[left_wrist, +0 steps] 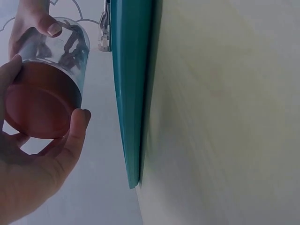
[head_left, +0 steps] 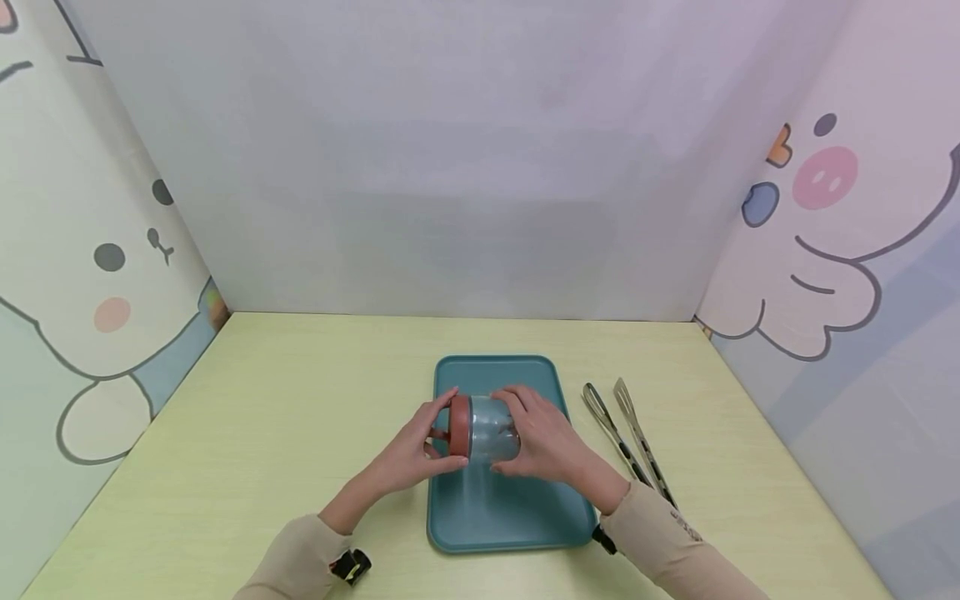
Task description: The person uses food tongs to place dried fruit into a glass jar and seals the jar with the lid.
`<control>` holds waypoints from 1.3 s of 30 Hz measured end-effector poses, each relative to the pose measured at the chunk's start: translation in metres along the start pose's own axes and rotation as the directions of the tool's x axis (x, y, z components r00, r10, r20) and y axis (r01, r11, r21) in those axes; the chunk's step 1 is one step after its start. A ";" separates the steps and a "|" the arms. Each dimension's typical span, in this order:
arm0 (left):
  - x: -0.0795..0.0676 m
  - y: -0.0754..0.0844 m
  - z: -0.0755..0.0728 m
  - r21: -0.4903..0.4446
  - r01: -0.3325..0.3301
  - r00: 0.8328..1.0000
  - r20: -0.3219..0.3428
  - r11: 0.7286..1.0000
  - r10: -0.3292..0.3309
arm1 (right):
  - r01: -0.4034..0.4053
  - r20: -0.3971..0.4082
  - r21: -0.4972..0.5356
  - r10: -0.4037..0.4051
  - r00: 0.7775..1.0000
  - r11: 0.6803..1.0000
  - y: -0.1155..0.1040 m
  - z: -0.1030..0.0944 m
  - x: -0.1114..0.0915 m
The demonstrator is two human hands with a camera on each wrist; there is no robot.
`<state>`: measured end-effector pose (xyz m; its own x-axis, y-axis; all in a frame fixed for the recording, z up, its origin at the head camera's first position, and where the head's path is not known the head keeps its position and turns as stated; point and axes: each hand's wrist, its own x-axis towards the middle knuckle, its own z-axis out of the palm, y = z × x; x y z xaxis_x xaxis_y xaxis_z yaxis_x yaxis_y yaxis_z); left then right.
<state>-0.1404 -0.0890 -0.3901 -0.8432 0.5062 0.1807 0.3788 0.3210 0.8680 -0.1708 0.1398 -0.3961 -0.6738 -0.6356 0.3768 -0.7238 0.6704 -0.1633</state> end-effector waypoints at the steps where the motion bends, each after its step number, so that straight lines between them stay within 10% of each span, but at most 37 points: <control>1: 0.000 0.000 0.000 -0.002 -0.002 1.000 0.001 1.000 0.002 | 0.000 0.001 -0.001 0.000 1.000 1.000 0.000 0.000 0.000; 13: 0.000 0.007 0.001 -0.046 0.147 0.988 -0.048 0.988 -0.149 | -0.002 0.005 0.003 0.002 1.000 1.000 0.000 0.001 0.000; 39: 0.001 -0.001 -0.001 -0.131 0.112 0.994 -0.003 0.985 -0.114 | -0.006 0.020 0.005 0.005 1.000 1.000 0.000 0.002 -0.001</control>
<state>-0.1422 -0.0895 -0.3907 -0.8818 0.4644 0.0820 0.2283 0.2681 0.9360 -0.1702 0.1396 -0.3983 -0.6805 -0.6394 0.3579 -0.7207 0.6721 -0.1697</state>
